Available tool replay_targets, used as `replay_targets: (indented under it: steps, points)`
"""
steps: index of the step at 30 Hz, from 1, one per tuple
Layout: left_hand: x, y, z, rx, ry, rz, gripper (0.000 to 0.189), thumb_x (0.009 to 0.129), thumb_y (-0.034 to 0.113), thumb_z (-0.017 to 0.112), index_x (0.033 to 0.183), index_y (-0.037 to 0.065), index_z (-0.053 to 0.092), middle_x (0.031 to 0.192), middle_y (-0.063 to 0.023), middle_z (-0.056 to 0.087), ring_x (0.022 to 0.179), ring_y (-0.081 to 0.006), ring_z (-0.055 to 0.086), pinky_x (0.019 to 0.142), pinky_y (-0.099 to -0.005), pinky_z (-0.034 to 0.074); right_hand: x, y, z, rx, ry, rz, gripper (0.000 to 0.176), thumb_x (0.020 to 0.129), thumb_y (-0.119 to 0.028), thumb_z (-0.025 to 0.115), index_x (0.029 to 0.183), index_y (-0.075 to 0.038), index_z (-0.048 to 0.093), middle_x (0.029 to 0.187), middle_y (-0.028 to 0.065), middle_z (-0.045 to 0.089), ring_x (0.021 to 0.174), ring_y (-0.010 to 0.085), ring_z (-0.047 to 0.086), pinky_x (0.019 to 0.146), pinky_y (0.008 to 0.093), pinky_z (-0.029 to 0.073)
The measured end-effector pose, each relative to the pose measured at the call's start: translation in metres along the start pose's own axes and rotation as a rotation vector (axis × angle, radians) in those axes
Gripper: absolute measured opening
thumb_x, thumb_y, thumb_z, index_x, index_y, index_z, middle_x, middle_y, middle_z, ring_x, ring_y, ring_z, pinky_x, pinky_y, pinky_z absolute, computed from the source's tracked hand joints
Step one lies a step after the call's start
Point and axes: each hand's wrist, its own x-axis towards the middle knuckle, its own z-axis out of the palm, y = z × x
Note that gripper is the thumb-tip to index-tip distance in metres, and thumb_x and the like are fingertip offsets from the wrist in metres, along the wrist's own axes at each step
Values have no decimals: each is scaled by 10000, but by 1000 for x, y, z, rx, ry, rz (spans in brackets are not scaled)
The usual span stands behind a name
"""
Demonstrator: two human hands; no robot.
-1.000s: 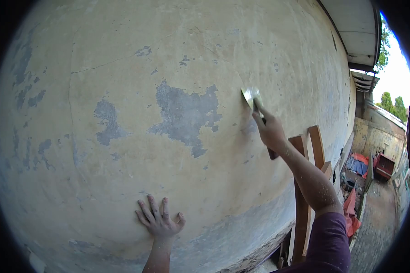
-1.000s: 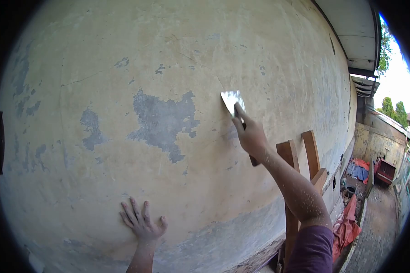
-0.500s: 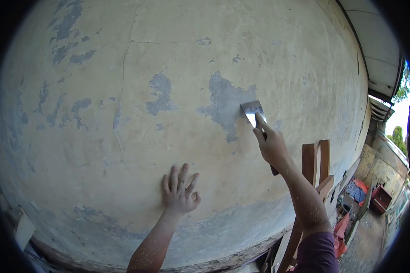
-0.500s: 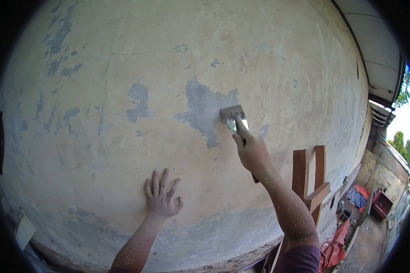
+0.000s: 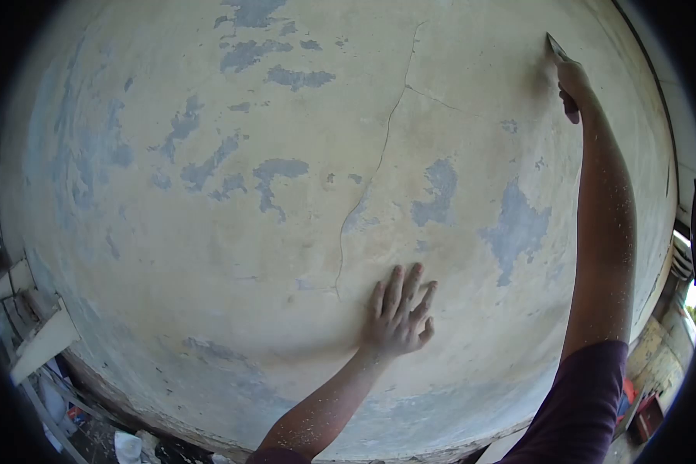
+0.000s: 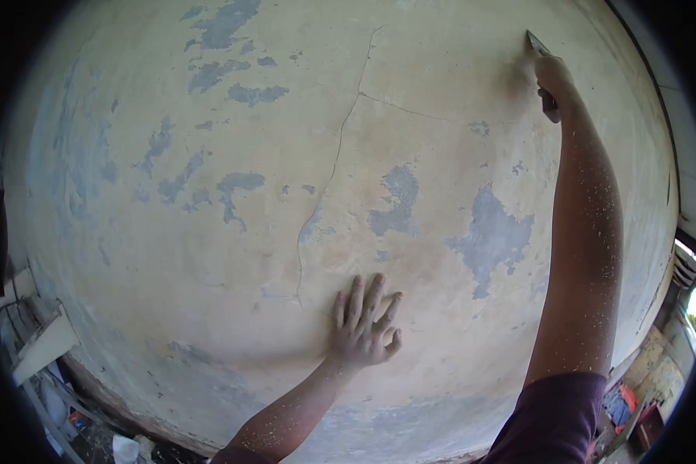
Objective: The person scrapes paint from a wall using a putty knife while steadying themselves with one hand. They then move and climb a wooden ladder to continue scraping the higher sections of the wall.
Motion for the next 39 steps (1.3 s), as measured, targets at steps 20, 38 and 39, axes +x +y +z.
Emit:
replay_targets:
  steps: [20, 38, 39]
  points:
    - [-5, 3, -7, -24, -4, 217, 563, 836, 449, 422, 1342, 203, 447, 1493, -139, 293, 1376, -412, 224, 1053, -575, 207, -748, 179, -11, -93, -437, 1023, 508, 918, -317, 545, 1390, -190, 405, 1103, 242, 610, 1020, 354, 611, 860, 389, 464]
    - [-18, 11, 8, 235, 75, 214, 544, 922, 552, 242, 1301, 233, 468, 1457, -121, 369, 1355, -405, 284, 1033, -549, 243, -547, 280, -4, 181, 117, 899, 491, 919, -284, 544, 1382, -171, 425, 795, 202, 630, 709, 245, 627, 701, 359, 488]
    - [-19, 12, 7, 252, 75, 209, 544, 922, 552, 242, 1301, 233, 468, 1457, -121, 369, 1355, -405, 284, 1033, -549, 243, -525, 287, -16, 216, 104, 986, 489, 917, -280, 545, 1379, -166, 427, 856, 223, 635, 765, 281, 640, 729, 369, 490]
